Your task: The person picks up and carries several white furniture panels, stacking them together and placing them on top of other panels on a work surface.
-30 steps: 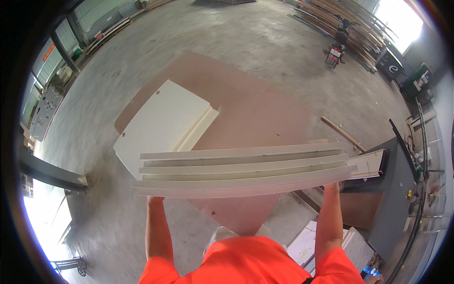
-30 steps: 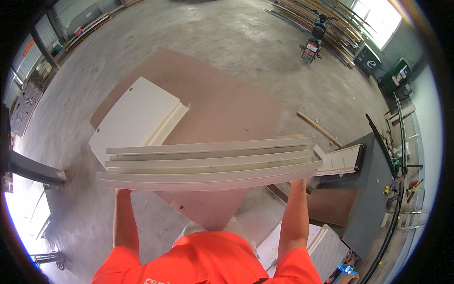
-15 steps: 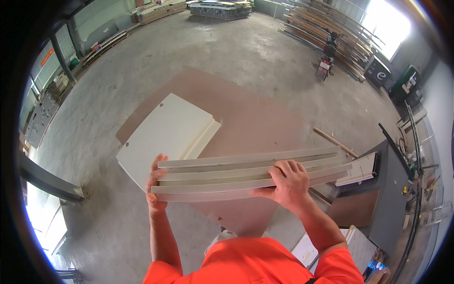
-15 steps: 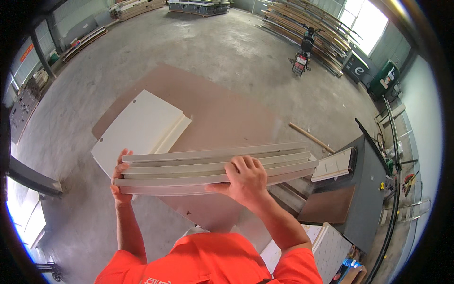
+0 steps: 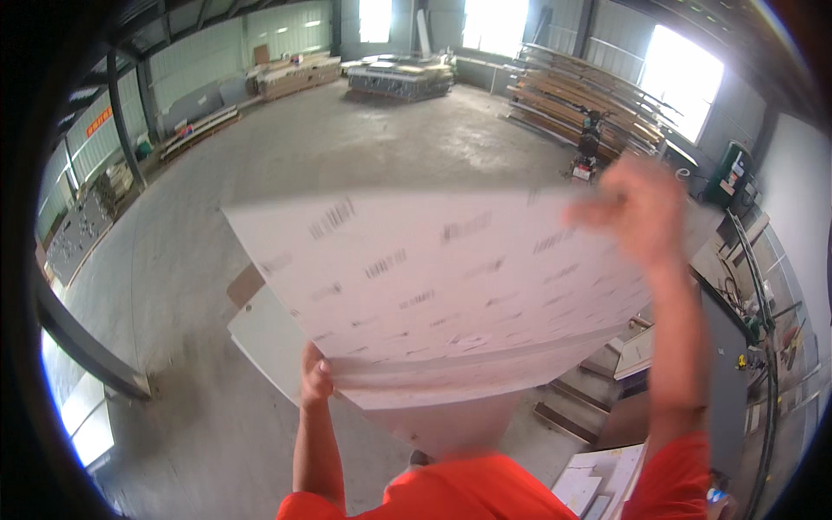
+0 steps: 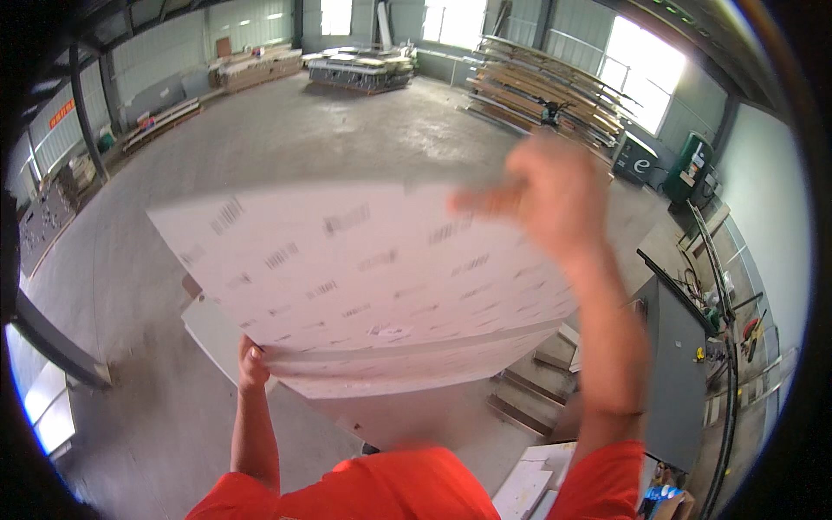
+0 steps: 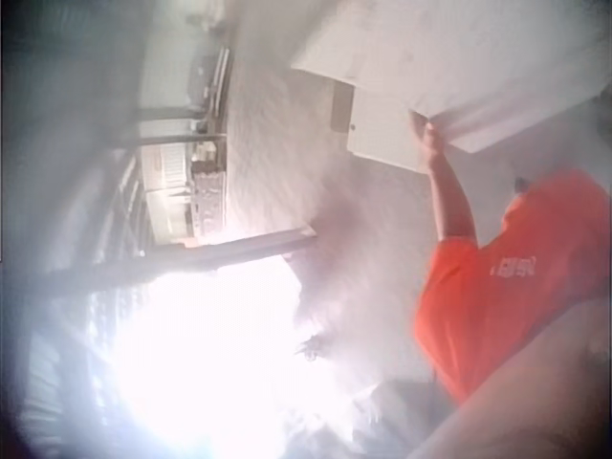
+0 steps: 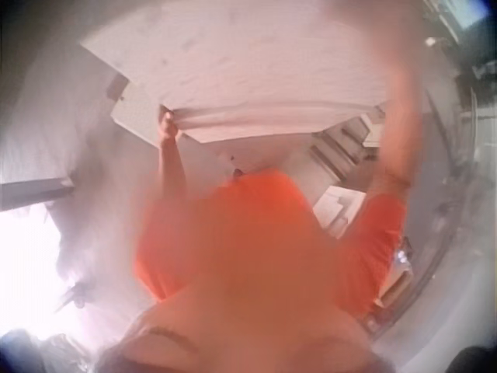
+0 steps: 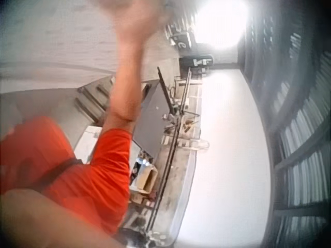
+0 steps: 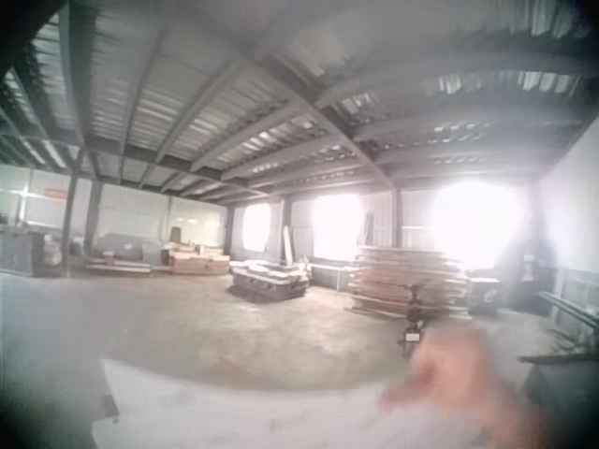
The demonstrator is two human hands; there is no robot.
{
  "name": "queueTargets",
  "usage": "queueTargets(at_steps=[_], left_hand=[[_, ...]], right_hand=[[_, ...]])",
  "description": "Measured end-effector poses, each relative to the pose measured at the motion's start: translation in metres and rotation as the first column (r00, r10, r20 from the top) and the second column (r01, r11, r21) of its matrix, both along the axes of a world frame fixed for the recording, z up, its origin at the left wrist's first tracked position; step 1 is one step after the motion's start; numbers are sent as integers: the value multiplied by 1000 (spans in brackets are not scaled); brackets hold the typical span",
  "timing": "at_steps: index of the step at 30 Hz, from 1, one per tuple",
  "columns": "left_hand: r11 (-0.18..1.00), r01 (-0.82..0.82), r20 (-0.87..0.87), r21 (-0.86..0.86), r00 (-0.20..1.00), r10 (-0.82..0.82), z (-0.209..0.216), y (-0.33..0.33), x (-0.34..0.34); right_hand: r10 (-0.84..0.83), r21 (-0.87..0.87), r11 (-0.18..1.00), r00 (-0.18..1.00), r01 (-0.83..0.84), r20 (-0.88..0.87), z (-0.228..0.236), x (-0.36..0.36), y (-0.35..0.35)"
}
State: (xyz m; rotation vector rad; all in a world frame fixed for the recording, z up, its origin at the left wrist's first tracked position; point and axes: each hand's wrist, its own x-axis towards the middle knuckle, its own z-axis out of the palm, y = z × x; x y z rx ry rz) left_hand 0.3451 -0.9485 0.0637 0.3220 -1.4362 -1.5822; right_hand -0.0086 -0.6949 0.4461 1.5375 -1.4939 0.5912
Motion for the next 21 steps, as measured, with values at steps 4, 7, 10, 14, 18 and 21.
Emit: queueTargets(at_steps=[4, 7, 10, 14, 18, 21], left_hand=[[997, -9, -31, -73, 999, 7, 30, 40, -34], [995, 1, -3, -101, 1000, -2, 23, 45, -19], [999, -42, -107, -7, 993, 41, 29, 76, -37], [997, -59, -140, 52, 988, 65, 22, 88, -29], [992, -82, -162, 96, 982, 97, 26, 96, -20], [986, -137, -124, 97, 981, 149, 31, 99, -7]], right_hand=[[-72, -2, 997, 988, 73, 140, 161, 4, 22], [-199, -23, 966, 794, 259, 575, 221, 100, 38], [-219, 49, 975, 920, 215, 326, 246, 73, 69], [-391, 67, 920, 908, 385, 153, 250, 68, 83], [-318, -14, 945, 929, 326, 191, 262, 17, 64], [-352, -7, 934, 921, 358, 166, 257, 23, 63]])
